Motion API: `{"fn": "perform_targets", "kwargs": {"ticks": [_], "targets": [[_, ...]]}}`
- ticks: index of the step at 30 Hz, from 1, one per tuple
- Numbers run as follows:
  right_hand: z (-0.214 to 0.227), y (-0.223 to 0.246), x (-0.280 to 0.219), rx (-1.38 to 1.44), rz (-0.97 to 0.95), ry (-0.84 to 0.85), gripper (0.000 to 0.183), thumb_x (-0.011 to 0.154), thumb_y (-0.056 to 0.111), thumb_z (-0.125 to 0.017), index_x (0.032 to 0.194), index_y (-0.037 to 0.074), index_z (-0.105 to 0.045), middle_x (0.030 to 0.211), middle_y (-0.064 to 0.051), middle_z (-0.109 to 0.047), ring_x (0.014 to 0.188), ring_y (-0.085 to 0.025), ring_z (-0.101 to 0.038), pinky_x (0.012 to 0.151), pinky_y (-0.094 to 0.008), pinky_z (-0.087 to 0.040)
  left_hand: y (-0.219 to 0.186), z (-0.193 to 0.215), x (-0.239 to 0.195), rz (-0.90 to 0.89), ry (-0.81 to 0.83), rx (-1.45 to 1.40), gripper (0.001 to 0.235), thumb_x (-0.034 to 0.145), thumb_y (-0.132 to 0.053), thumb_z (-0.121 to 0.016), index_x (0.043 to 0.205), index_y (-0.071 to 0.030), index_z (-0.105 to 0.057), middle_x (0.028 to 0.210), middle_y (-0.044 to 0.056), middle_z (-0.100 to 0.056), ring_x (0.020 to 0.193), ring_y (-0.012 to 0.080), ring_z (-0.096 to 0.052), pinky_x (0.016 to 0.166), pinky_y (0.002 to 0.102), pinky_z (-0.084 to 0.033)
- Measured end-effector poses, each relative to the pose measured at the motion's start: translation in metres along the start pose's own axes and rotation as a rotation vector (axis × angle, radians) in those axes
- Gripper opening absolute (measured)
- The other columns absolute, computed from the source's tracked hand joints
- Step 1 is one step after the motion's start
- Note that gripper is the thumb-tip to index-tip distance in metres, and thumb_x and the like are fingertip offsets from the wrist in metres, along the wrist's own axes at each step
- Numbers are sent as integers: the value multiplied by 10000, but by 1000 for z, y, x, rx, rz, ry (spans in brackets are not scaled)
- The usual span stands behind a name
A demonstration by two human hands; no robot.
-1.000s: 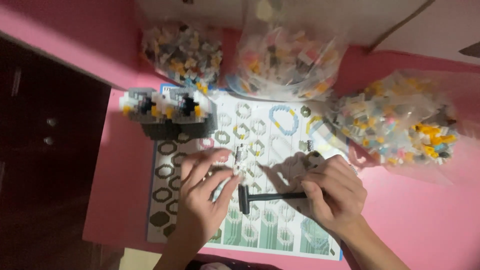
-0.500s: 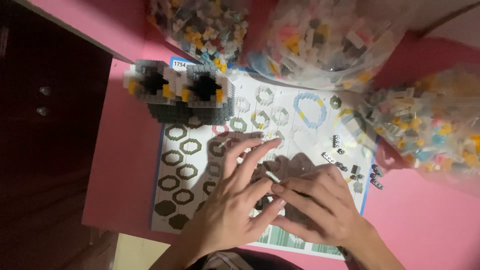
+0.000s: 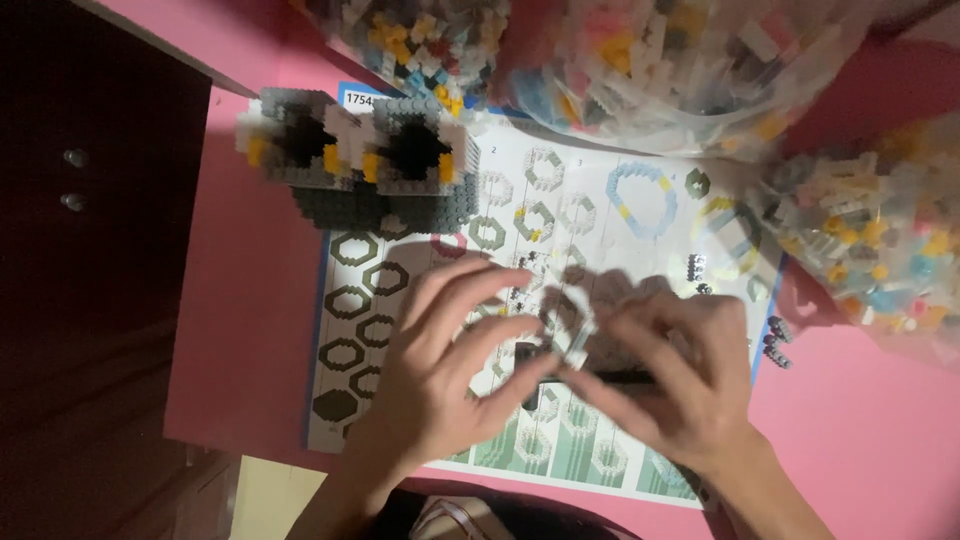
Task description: The person assembles small white plastic bricks by hand, following a printed instruction manual laid out on a pink table. They connect the pieces into small clusters and occasionally reach into plastic bags to retrieve additional components.
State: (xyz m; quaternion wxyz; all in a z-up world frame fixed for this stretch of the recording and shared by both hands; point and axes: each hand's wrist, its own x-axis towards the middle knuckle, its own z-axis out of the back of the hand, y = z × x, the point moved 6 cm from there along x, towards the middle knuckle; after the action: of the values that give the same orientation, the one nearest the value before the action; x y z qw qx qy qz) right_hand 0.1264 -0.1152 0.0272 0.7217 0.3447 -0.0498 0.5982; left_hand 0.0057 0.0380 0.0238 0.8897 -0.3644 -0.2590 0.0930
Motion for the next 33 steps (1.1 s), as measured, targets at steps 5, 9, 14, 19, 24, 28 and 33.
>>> {"fn": "perform_targets", "kwargs": {"ticks": [5,9,14,19,24,28,33], "targets": [[-2,-8,7,-50,-63,42,545,892,422,-922,1188,7,-729,1147,-205,-586,831,-306,-573,762,-434,-446,9,7,-6,74,-100,45,153,967,-114,-769,1068,0,-750,1189,145,-712,1107,298,-690,1015,435,-591],[-1,-9,4,-59,-61,30,588,868,474,-950,1209,52,-723,1169,-177,-600,944,-296,-612,820,-435,-454,5,17,-3,132,-186,-11,135,1010,-71,-672,1101,5,-737,1148,151,-735,1071,292,-758,959,388,-645],[-4,-9,6,-108,-89,76,538,900,494,-881,1230,92,-746,1206,-150,-641,1048,-288,-617,903,-442,-394,7,14,-2,158,-191,36,76,982,-40,-723,1003,17,-768,982,126,-764,877,242,-739,789,336,-625],[-7,-13,4,-144,-108,138,548,932,552,-806,1280,134,-742,1287,-109,-647,1036,-274,-581,896,-448,-358,13,8,-5,129,-194,114,96,987,-13,-748,1072,11,-785,1027,126,-734,946,256,-734,834,341,-640],[-8,-14,0,-138,-96,122,611,913,584,-815,1296,114,-741,1251,-130,-651,1054,-310,-588,920,-464,-374,14,-5,-8,56,-101,171,255,988,-61,-832,1222,20,-772,1008,104,-689,900,260,-648,791,362,-585],[-9,-11,-8,-174,-80,146,622,920,621,-806,1346,171,-756,1221,-96,-599,1021,-299,-537,928,-456,-340,17,-9,-10,57,-76,200,332,1003,-68,-840,1312,-5,-736,1024,88,-663,918,250,-606,851,386,-548],[-25,9,-11,-427,78,226,713,1003,827,-523,1507,332,-619,1381,-109,-650,1084,-344,-616,880,-478,-373,17,-11,-9,70,-41,245,314,1032,-85,-780,1342,-77,-737,971,68,-606,902,253,-580,812,404,-508]]}}
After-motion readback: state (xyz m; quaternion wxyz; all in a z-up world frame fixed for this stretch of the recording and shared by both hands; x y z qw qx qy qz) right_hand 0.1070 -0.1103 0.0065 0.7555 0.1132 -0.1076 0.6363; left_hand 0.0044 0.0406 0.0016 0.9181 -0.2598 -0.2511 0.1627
